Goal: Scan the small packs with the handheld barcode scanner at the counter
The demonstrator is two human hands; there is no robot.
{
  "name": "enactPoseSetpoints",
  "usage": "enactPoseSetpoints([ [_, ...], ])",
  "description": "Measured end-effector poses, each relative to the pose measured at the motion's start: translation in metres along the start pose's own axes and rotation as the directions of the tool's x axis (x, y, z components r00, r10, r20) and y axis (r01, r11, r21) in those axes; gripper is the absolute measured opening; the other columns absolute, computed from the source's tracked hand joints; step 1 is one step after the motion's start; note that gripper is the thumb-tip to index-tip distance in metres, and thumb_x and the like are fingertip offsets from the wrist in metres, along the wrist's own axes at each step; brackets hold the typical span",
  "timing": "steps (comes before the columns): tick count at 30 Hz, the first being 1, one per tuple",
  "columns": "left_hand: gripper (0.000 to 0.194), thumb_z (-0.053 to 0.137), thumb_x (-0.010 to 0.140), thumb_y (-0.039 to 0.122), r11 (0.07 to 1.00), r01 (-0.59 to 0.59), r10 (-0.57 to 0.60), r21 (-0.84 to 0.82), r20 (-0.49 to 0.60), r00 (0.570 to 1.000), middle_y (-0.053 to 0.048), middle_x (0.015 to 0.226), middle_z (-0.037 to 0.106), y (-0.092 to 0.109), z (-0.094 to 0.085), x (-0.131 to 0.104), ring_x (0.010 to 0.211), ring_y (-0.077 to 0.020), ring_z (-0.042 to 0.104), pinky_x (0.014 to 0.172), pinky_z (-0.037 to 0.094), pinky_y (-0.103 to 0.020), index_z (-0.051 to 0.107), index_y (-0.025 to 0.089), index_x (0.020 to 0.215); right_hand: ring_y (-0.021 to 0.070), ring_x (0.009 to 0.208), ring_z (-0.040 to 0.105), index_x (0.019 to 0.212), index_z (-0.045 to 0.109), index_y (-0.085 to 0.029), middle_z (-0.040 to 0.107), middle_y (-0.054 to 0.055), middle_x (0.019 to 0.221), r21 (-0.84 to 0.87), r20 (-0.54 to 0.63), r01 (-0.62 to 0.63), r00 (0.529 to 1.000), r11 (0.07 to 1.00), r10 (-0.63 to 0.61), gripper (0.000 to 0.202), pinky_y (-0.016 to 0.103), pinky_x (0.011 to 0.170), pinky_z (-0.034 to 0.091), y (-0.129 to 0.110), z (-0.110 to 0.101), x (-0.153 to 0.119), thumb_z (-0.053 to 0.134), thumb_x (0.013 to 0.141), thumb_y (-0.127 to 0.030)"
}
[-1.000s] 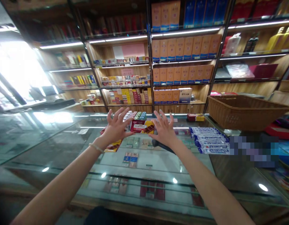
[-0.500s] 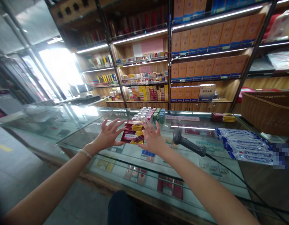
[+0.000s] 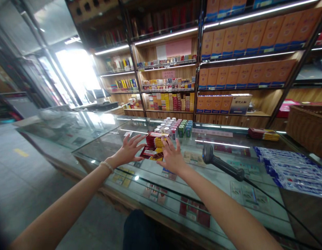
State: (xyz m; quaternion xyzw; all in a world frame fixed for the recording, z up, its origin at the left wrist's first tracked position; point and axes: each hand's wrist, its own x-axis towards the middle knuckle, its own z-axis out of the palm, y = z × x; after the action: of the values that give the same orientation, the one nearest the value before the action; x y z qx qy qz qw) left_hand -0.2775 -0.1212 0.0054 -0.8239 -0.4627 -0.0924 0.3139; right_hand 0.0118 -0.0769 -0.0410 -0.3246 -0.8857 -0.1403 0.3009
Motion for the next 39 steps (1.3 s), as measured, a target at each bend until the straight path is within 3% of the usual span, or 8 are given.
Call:
enactPoseSetpoints([
  [7,0.050,0.066,0.088,0.056,0.996,0.065,-0.066,-0.055,-0.018,0.998,-0.013,0.163,0.047,0.004,0.019,-0.012,0.151,-0.0338,0.041,0.130,0.002,-0.060,0.069,0.031,0.132,0.0338,0.158,0.024,0.130,0.070,-0.019,0.036,0.012,0.170,0.013,0.019,-0.027,0.999,1.000,0.027,0.053,0.062,0.130,-0.002,-0.002,0.008,-0.002,0.056,0.098,-0.058],
  [12,0.050,0.064,0.092,0.056,0.993,0.104,-0.107,-0.055,-0.048,0.993,-0.011,0.166,0.044,0.005,0.025,-0.017,0.154,-0.0334,0.037,0.129,-0.001,-0.058,0.067,0.034,0.137,0.0348,0.158,0.025,0.133,0.068,-0.020,0.035,0.015,0.170,0.013,0.008,-0.050,0.999,0.999,0.050,0.053,0.062,0.129,-0.001,-0.002,0.009,-0.004,0.057,0.097,-0.057],
  [16,0.052,0.065,0.091,0.059,0.990,0.125,-0.129,-0.070,-0.068,0.989,-0.010,0.166,0.044,0.006,0.022,-0.018,0.153,-0.0344,0.037,0.129,-0.001,-0.058,0.067,0.036,0.138,0.0358,0.158,0.025,0.136,0.066,-0.018,0.033,0.019,0.170,0.019,0.008,-0.078,0.997,0.997,0.078,0.055,0.063,0.128,0.003,-0.003,0.005,-0.006,0.057,0.097,-0.056],
  [19,0.051,0.067,0.090,0.061,0.990,0.128,-0.133,-0.054,-0.089,0.987,-0.011,0.164,0.046,0.008,0.016,-0.018,0.153,-0.0347,0.037,0.129,0.002,-0.059,0.069,0.036,0.134,0.0350,0.158,0.025,0.128,0.068,-0.016,0.032,0.021,0.170,0.042,0.004,-0.106,0.994,0.994,0.106,0.050,0.063,0.127,0.007,-0.003,0.001,-0.009,0.057,0.097,-0.054],
  [24,0.029,0.068,0.091,0.048,0.994,0.088,-0.095,-0.070,-0.107,0.990,-0.005,0.157,0.055,0.013,0.005,-0.016,0.150,-0.0318,0.042,0.129,0.003,-0.058,0.075,0.040,0.119,0.0347,0.157,0.026,0.112,0.070,-0.017,0.034,0.022,0.169,0.076,-0.009,-0.108,0.994,0.991,0.109,0.036,0.063,0.126,0.010,-0.003,-0.004,-0.012,0.065,0.091,-0.046],
  [39,0.023,0.065,0.091,0.042,0.994,0.108,-0.109,-0.025,-0.071,0.992,-0.006,0.156,0.056,0.016,0.003,-0.014,0.149,-0.0325,0.044,0.128,0.005,-0.061,0.076,0.035,0.110,0.0344,0.157,0.029,0.112,0.071,-0.017,0.034,0.019,0.170,0.058,0.040,-0.112,0.993,0.992,0.110,0.032,0.064,0.125,0.015,-0.006,-0.006,-0.009,0.064,0.091,-0.040],
])
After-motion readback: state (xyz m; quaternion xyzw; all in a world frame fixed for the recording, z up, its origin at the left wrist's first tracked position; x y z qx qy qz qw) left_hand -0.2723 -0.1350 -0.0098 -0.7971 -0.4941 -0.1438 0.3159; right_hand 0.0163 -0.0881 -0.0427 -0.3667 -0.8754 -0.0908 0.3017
